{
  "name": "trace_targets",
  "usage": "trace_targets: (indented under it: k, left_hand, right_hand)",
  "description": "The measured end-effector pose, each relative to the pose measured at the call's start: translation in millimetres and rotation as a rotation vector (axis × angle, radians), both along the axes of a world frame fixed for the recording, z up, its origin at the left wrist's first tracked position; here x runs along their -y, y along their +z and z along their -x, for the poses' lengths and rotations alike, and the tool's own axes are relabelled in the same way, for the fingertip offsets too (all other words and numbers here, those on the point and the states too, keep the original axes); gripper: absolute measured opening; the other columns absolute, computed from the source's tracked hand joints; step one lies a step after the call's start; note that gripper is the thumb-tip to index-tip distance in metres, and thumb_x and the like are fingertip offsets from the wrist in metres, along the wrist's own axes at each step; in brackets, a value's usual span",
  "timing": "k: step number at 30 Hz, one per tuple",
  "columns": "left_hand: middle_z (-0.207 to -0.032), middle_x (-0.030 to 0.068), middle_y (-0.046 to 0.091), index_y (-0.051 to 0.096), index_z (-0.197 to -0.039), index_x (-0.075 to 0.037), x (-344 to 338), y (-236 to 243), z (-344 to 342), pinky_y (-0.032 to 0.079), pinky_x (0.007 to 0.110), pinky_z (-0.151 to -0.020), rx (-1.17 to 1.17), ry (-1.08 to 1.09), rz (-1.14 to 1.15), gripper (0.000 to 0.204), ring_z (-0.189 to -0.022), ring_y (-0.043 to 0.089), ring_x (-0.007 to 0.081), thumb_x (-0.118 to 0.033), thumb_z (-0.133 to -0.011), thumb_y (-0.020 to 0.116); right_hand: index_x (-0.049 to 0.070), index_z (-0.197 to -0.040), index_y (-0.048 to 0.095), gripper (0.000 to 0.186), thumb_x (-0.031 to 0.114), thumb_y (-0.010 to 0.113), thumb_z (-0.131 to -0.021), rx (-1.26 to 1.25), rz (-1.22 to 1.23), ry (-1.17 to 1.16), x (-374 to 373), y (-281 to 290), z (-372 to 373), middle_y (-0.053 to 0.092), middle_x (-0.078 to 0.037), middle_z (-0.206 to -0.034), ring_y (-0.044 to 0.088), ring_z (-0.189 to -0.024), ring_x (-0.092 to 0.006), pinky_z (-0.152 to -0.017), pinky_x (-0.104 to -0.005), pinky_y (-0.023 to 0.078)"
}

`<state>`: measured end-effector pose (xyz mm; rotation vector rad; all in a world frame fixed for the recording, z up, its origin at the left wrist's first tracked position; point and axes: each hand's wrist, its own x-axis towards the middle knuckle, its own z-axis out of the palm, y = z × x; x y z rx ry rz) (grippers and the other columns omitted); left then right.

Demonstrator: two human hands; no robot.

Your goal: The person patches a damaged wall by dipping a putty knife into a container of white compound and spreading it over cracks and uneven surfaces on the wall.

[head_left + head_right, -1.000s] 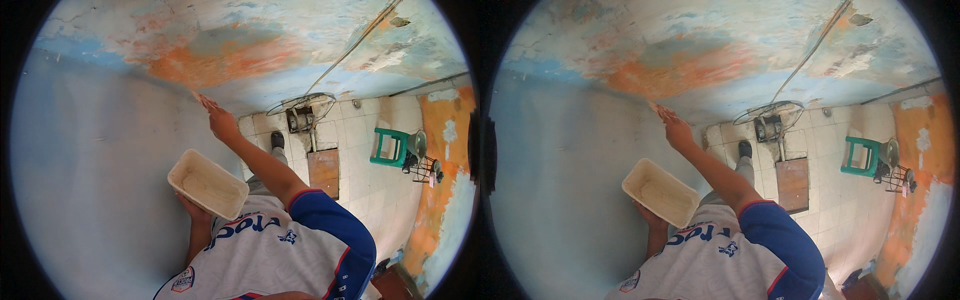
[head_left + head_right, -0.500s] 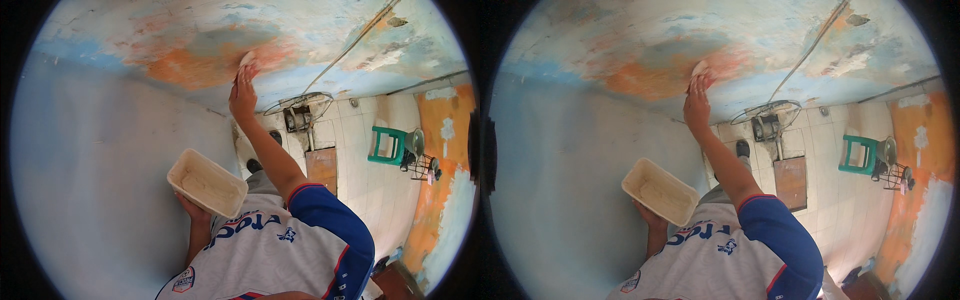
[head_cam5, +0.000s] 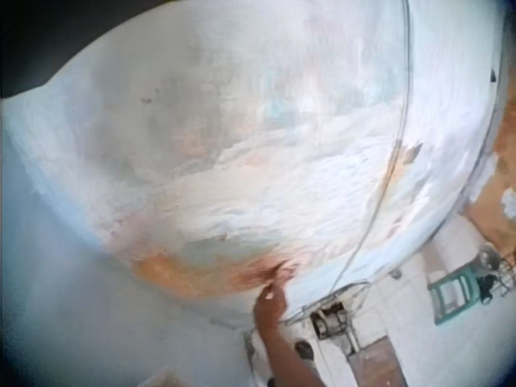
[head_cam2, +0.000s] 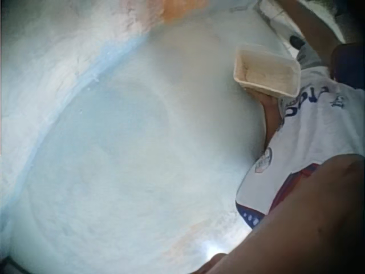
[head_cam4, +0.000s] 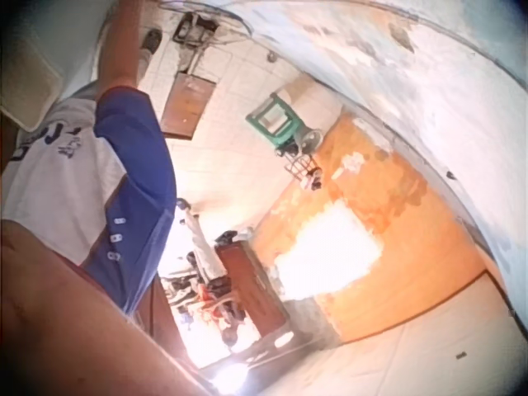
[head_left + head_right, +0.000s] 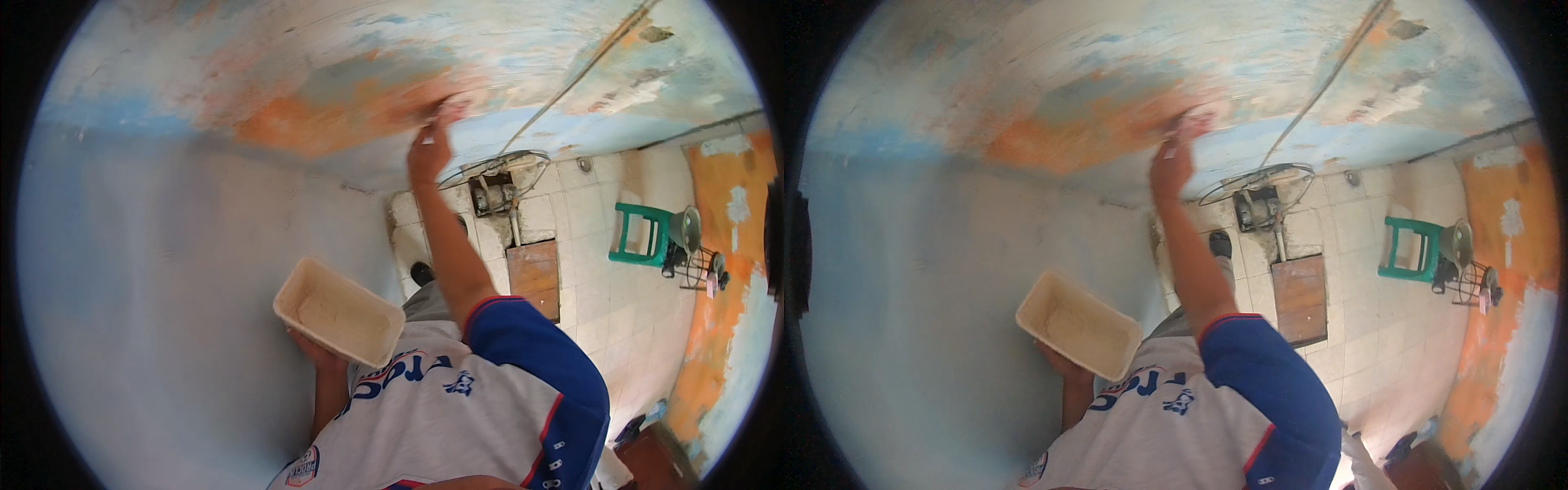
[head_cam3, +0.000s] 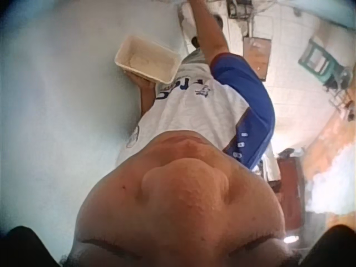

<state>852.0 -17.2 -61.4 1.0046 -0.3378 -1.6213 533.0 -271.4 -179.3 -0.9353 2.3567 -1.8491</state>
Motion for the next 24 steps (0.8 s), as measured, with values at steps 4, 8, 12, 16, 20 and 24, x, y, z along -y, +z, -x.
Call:
trace_targets:
  k: [4, 8, 12, 16, 20, 24]
  left_hand:
    - [-0.157, 0.0076, 0.039, 0.032, -0.157, -0.018, -5, 21, 8, 0.043, 0.047, -0.114, -0.018, -0.052, -0.001, 0.083, -0.14, 0.044, 0.0307, -0.075, -0.097, 0.039]
    - [-0.156, 0.0073, 0.041, 0.032, -0.157, -0.019, -7, 21, 7, 0.043, 0.047, -0.113, 0.047, -0.006, -0.063, 0.083, -0.139, 0.045, 0.0302, -0.075, -0.097, 0.038]
    - [-0.157, 0.0069, 0.039, 0.031, -0.157, -0.019, -11, 14, -1, 0.041, 0.048, -0.114, 0.121, -0.03, -0.088, 0.083, -0.142, 0.042, 0.0297, -0.076, -0.097, 0.036]
    - [-0.159, 0.0067, 0.036, 0.029, -0.158, -0.019, -18, 4, -5, 0.04, 0.048, -0.116, 0.105, 0.013, -0.036, 0.084, -0.143, 0.041, 0.0296, -0.077, -0.096, 0.035]
    - [-0.16, 0.0072, 0.034, 0.027, -0.159, -0.019, -18, -1, -8, 0.04, 0.049, -0.116, 0.102, -0.009, -0.006, 0.086, -0.143, 0.04, 0.0301, -0.077, -0.095, 0.038]
    - [-0.16, 0.0077, 0.035, 0.027, -0.159, -0.019, -14, 4, -4, 0.04, 0.049, -0.115, 0.007, -0.044, -0.009, 0.088, -0.144, 0.039, 0.0307, -0.077, -0.095, 0.04]
  right_hand:
    - [0.001, -0.151, 0.043, 0.059, 0.003, 0.058, -0.094, -0.165, 0.058, 0.147, 9, -6, -110, 0.051, -0.026, -0.148, 0.057, -0.132, -0.0348, -0.098, -0.0422, 0.053]
    - [0.002, -0.152, 0.04, 0.063, 0.004, 0.059, -0.091, -0.189, 0.092, 0.381, -18, -20, -151, 0.047, -0.025, -0.151, 0.056, -0.131, -0.0355, -0.096, -0.0417, 0.054]
    - [0.009, -0.151, 0.046, 0.06, 0.002, 0.057, -0.092, -0.012, -0.262, 0.581, -72, -25, -125, 0.067, -0.02, -0.12, 0.067, -0.097, -0.0353, -0.077, -0.0444, 0.054]
    - [0.004, -0.14, 0.059, 0.044, 0.01, 0.057, -0.097, -0.024, -0.108, -0.063, -85, -18, -12, 0.068, -0.021, -0.082, 0.058, -0.06, -0.0329, -0.057, -0.0417, 0.047]
    - [0.005, -0.143, 0.057, 0.046, 0.007, 0.054, -0.098, -0.01, -0.025, -0.332, -59, -14, 87, 0.071, -0.024, -0.095, 0.063, -0.065, -0.0336, -0.061, -0.0416, 0.05]
    - [0.002, -0.143, 0.056, 0.048, 0.003, 0.058, -0.095, -0.042, 0.009, -0.214, -25, -6, 45, 0.072, -0.022, -0.116, 0.072, -0.087, -0.0346, -0.077, -0.0376, 0.056]
